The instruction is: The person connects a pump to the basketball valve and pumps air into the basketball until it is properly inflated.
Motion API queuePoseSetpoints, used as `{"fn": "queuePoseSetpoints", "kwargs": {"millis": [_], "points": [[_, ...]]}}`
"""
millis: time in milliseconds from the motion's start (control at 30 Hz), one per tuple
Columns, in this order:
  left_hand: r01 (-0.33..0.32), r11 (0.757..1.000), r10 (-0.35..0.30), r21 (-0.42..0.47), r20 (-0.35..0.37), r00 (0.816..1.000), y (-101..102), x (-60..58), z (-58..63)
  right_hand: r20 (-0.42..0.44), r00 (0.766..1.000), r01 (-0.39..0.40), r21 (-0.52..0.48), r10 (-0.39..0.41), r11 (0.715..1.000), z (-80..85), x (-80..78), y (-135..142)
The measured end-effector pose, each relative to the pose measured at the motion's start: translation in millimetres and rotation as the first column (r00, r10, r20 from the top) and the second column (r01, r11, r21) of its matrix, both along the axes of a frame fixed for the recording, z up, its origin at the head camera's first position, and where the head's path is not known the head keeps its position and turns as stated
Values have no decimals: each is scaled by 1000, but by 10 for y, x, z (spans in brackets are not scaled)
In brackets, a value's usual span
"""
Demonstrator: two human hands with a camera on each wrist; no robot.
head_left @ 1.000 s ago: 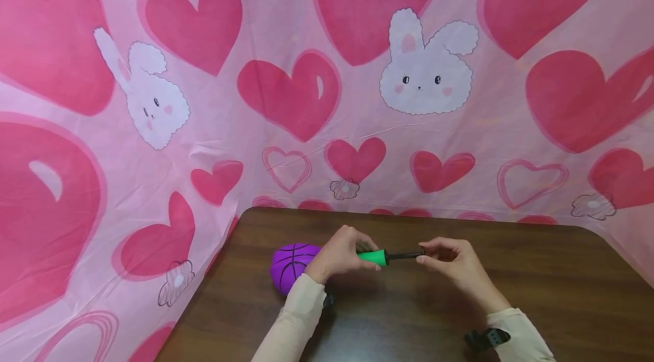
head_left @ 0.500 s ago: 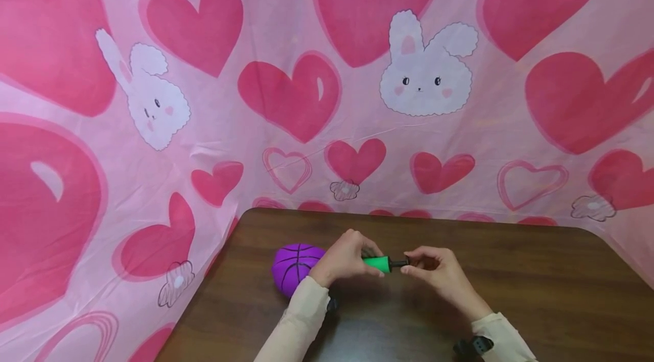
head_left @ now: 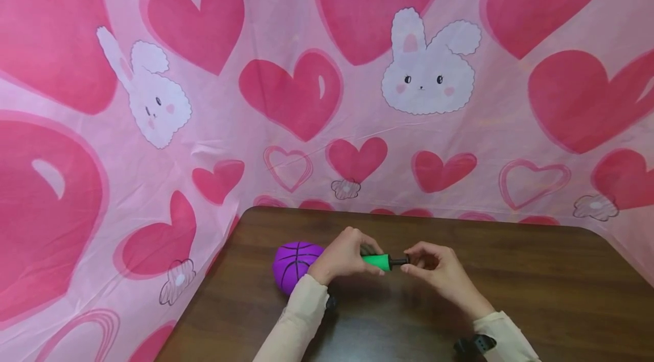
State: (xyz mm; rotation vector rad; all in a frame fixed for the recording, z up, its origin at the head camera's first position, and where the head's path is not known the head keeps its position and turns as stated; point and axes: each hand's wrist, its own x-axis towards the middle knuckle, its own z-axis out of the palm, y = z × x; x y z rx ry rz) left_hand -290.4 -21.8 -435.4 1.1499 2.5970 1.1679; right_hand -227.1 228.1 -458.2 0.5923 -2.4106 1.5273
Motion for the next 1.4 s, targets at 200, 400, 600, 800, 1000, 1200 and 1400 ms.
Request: {"fn": "queuePoseSetpoints", "kwargs": {"millis": [200, 400, 600, 800, 1000, 1200, 1400], "points": [[11, 1000, -11, 3, 6, 1000, -16, -14, -6, 17, 1000, -2, 15, 1, 1000, 15, -15, 26], [16, 1000, -16, -1, 20, 1000, -34, -19, -16, 14, 1000, -15, 12, 15, 1000, 40, -14, 71], [-12, 1000, 12, 7, 32, 999, -71, -20, 6, -5, 1000, 3, -28, -3, 1000, 107, 2, 199], [-24, 1000, 23, 13, 29, 999, -119, -45, 12, 13, 998, 63, -48, -62, 997, 212, 21, 388], [-44, 999, 44, 11, 8, 999, -152, -50, 39, -40, 995, 86, -76, -89, 993, 255, 3, 529], [-50, 999, 50, 1, -6, 999, -148, -49, 45, -50, 995, 85, -68, -89, 994, 253, -10, 560], [-51, 999, 51, -2, 5, 999, -140, -48, 29, -44, 995, 85, -90, -89, 992, 251, -2, 540]]}}
